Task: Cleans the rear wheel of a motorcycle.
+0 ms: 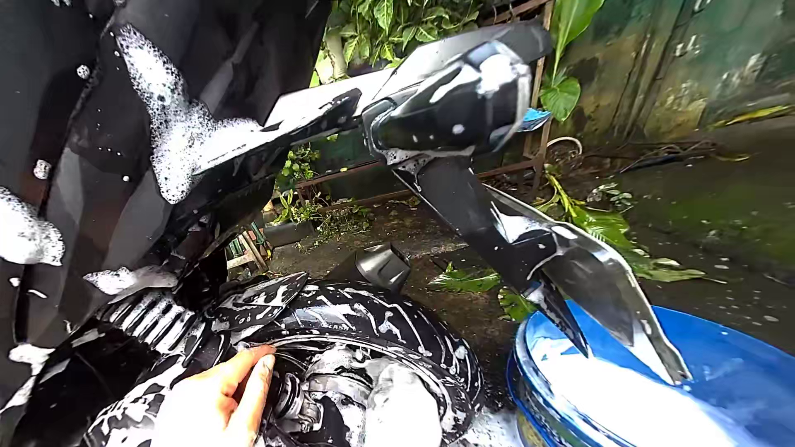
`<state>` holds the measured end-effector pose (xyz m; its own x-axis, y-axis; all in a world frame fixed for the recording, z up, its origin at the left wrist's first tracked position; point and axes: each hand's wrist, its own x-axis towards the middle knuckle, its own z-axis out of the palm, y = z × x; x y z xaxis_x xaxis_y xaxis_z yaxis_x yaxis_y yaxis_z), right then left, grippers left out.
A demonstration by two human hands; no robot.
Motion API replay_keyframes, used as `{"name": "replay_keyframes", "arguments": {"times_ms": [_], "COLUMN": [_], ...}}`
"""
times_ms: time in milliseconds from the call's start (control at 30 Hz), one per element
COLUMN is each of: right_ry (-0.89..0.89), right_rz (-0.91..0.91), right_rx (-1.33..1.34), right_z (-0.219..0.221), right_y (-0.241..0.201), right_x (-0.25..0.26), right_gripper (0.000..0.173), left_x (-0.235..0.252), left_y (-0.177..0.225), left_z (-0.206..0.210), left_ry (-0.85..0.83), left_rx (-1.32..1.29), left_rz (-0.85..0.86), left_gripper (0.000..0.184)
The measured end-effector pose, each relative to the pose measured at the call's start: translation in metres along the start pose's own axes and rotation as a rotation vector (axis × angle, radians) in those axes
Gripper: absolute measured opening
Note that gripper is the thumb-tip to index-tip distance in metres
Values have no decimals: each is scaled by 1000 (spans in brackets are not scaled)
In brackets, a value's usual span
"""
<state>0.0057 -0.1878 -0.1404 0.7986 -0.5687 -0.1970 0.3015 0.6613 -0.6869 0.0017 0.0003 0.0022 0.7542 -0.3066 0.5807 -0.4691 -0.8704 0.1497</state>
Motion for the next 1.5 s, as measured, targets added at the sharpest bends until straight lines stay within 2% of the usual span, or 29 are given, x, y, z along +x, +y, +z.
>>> {"name": "replay_keyframes", "arguments": {"times_ms": [67,100,167,200,233,333,367,400,467,600,633,667,767,800,867,1000,1100,1200,1300,1367,1433,1500], "right_ry": [-156,-239,-278,-299,-320,-294,-295,-302,-329,-437,-439,-432,-385,-405,-485,-469,-439,-321,-307,-361,-380,-422], "right_rz": [45,48,72,24,-79,-566,-651,-626,-540,-195,-172,-243,-529,-484,-352,-259,-196,-184,-135,-196,-492,-698], "right_rx": [119,85,-144,-287,-464,-1078,-1213,-1330,-1273,-612,-648,-797,-1467,-1657,-1789,-1811,-1864,-1871,-1829,-1706,-1476,-1348], "right_z": [-4,0,14,16,11,-28,-43,-50,-40,-15,-16,-20,-29,-28,-31,-63,-70,-78,-84,-78,-66,-42], "right_y": [21,28,31,31,32,46,53,51,34,23,27,32,32,26,15,23,32,43,45,34,27,26], "right_x": [17,23,31,38,43,45,46,47,56,55,56,57,57,57,58,56,52,48,45,36,30,30], "right_gripper": [25,24,19,20,21,33,37,39,36,22,23,27,39,43,49,59,63,60,52,43,35,27], "left_x": [1,1,0,-1,-1,0,-1,-2,1,1,0,-1,-1,0,1,5,2,2,0,-4,-5,-4], "left_y": [0,-1,-2,-2,-1,2,3,4,5,2,2,3,5,4,1,0,-1,-2,1,0,1,5], "left_z": [1,2,3,4,3,-2,-1,-1,-1,2,2,2,0,-1,-2,-6,-4,-5,-4,-4,-5,-4], "left_ry": [7,12,14,12,4,-33,-30,-26,-12,0,-8,-12,-37,-50,-66,-79,-46,-51,-33,5,-2,-38], "left_rx": [1,3,16,14,5,-17,-14,-4,19,30,32,32,18,6,-16,-66,16,10,37,77,90,94], "left_rz": [-3,-10,-22,-23,-22,-4,-7,-8,-9,-25,-34,-36,-21,-20,-28,-49,-64,-12,3,24,32,21], "left_gripper": [36,36,36,37,37,37,37,37,38,38,38,38,38,38,37,34,36,38,41,42,42,42]}}
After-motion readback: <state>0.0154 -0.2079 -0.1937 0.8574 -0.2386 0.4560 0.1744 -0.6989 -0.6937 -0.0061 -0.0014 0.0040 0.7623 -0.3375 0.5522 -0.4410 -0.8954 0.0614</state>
